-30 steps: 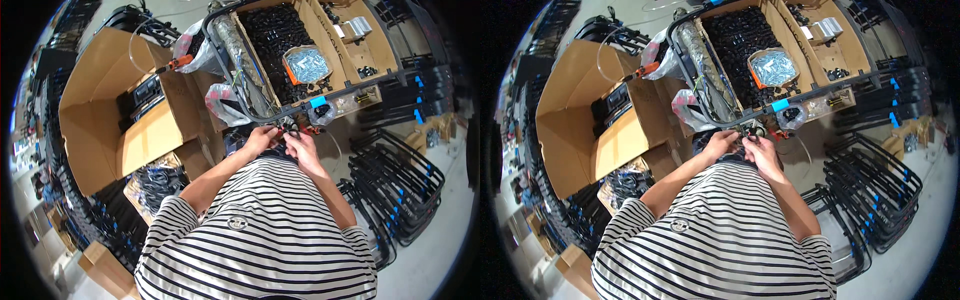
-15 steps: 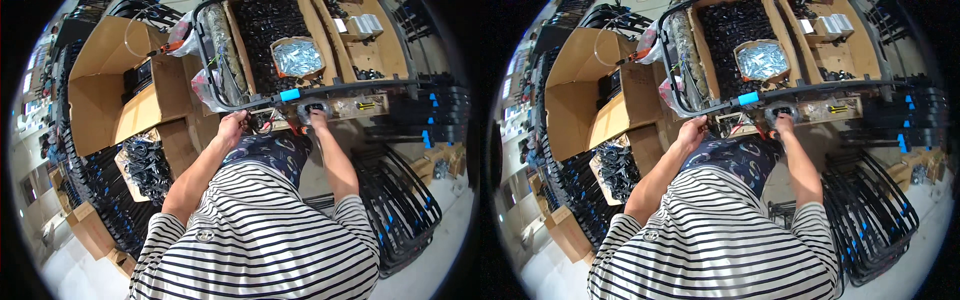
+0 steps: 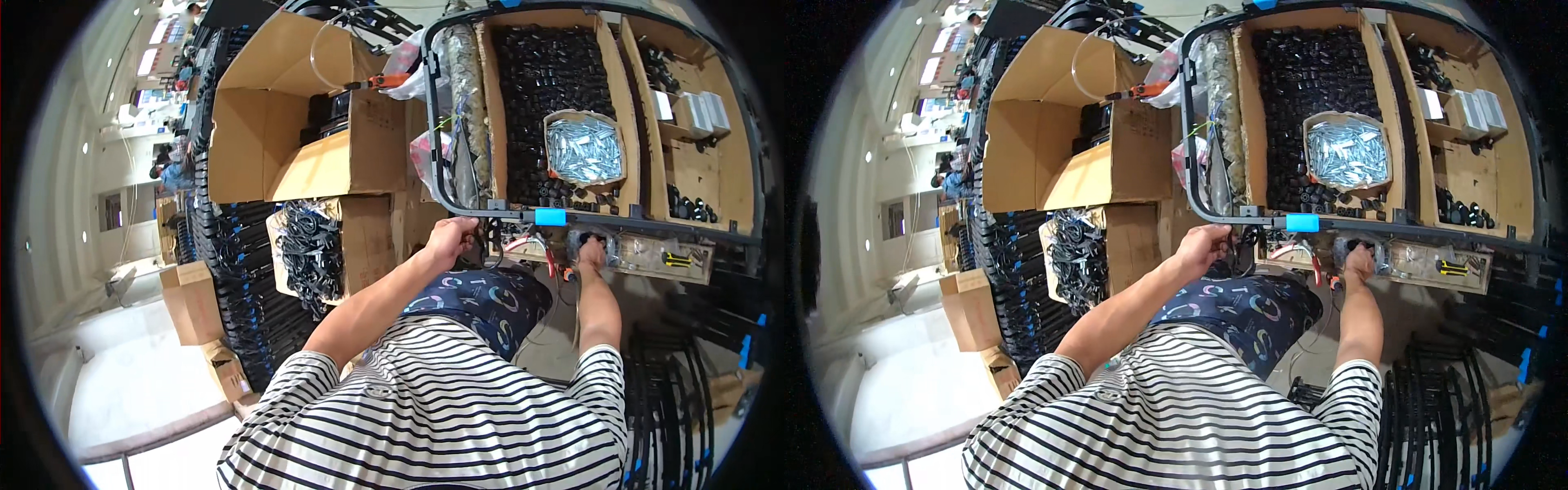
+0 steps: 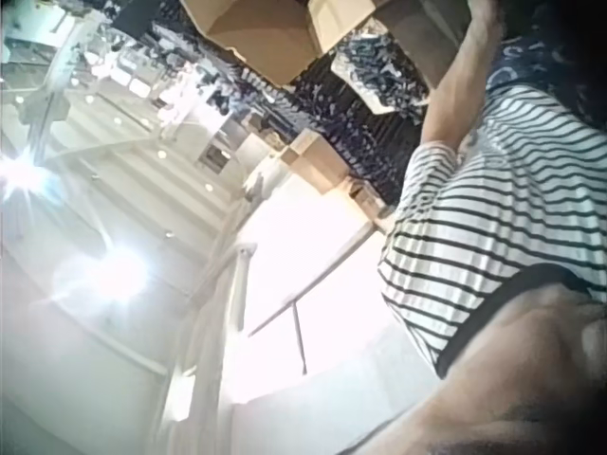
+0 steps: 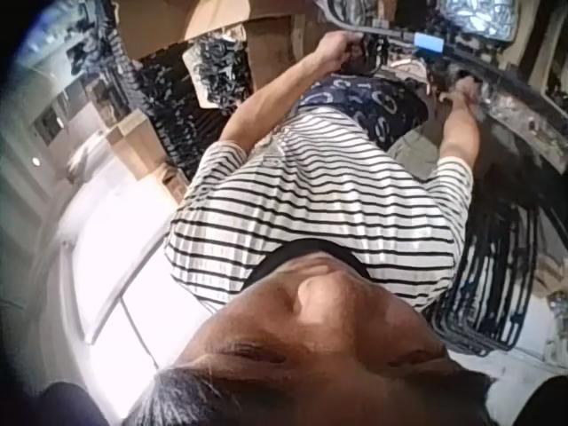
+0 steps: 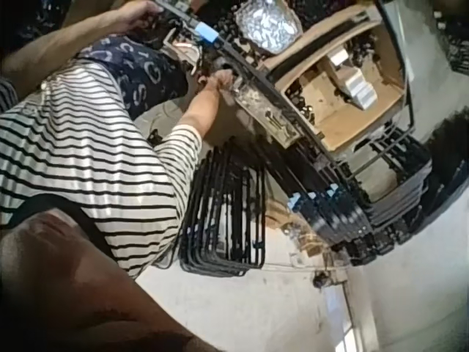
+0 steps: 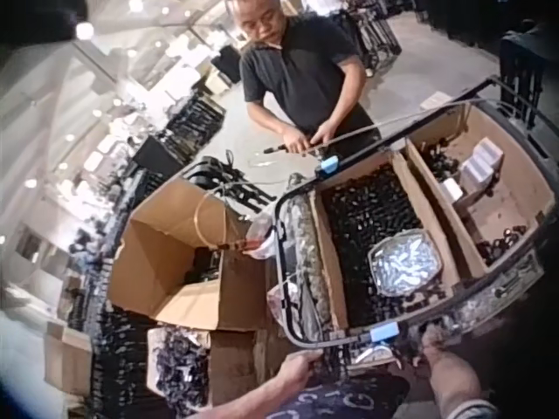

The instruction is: Assemble electronic components and cables into a housing using a power screwdriver.

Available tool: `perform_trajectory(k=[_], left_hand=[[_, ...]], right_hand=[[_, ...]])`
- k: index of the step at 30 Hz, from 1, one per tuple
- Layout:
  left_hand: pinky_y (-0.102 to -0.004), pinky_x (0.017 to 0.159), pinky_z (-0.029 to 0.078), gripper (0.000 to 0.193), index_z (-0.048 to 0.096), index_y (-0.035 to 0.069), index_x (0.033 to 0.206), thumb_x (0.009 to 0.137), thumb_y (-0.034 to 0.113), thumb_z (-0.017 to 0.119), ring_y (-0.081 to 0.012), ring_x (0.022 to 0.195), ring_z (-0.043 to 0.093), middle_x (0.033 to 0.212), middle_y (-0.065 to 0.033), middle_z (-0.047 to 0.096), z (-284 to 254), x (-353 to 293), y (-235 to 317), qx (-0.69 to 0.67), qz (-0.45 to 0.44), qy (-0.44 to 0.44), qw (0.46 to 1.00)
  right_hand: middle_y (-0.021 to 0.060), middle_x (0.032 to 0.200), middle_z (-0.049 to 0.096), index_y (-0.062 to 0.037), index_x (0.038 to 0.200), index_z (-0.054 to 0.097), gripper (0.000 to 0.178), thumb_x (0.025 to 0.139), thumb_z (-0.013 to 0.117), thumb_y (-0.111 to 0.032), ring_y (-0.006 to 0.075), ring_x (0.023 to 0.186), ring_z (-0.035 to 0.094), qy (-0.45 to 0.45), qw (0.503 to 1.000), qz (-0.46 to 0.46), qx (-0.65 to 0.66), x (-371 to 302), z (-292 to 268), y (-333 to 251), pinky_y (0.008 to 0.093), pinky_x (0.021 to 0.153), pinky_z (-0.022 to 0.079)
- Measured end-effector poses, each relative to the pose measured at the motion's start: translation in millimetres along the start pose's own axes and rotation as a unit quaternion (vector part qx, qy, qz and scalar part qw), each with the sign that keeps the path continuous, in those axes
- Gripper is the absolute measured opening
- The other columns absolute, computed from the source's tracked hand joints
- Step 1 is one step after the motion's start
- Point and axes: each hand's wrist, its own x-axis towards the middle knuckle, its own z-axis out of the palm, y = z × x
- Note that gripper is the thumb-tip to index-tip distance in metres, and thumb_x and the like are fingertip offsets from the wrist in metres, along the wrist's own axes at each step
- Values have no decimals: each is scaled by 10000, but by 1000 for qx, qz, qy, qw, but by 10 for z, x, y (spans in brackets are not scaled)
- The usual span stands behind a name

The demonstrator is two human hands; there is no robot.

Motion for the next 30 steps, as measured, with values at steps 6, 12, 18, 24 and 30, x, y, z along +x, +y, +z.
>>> perform_trajectory(k=[6, 12, 18, 24, 30], left_hand=[[-253, 575, 434, 143, 658, 47, 877, 927, 154, 577, -105, 641, 527, 795, -35, 651, 7, -23, 5, -17, 12, 20, 1000], [-234, 527, 415, 126, 646, 55, 816, 902, 142, 616, -88, 592, 499, 723, -13, 613, 94, -19, 19, 3, 9, 21, 1000], [-233, 503, 404, 139, 643, 54, 810, 902, 152, 610, -89, 563, 489, 708, -11, 608, 48, -34, 15, -10, 0, 43, 999], [-233, 471, 396, 150, 631, 45, 795, 904, 146, 608, -93, 543, 488, 699, -20, 603, 167, -123, 64, -6, -14, 31, 999], [-232, 465, 409, 156, 628, 35, 793, 908, 140, 612, -95, 554, 504, 699, -22, 602, 41, -123, 53, 16, -4, 28, 999]], right_hand=[[225, 1140, 642, -44, 1041, 671, 339, 939, 385, -195, 394, 1063, 621, -40, 984, -120, -123, -68, -84, -190, 491, 870, 498], [202, 1038, 673, -56, 979, 654, 261, 900, 457, -208, 390, 992, 641, -36, 985, -128, -107, 16, -73, 73, 492, 827, 500], [223, 1058, 663, -110, 1062, 642, 297, 897, 485, -300, 396, 1021, 623, 24, 985, -167, -31, -358, -234, -128, 499, 850, 487], [213, 998, 665, -122, 1048, 650, 236, 857, 564, -231, 396, 973, 629, -117, 981, -49, 144, 93, 143, 241, 497, 794, 498], [223, 1052, 659, -120, 1013, 681, 234, 868, 575, -269, 415, 1011, 617, -24, 986, -167, -5, 42, 237, 29, 504, 836, 493]])
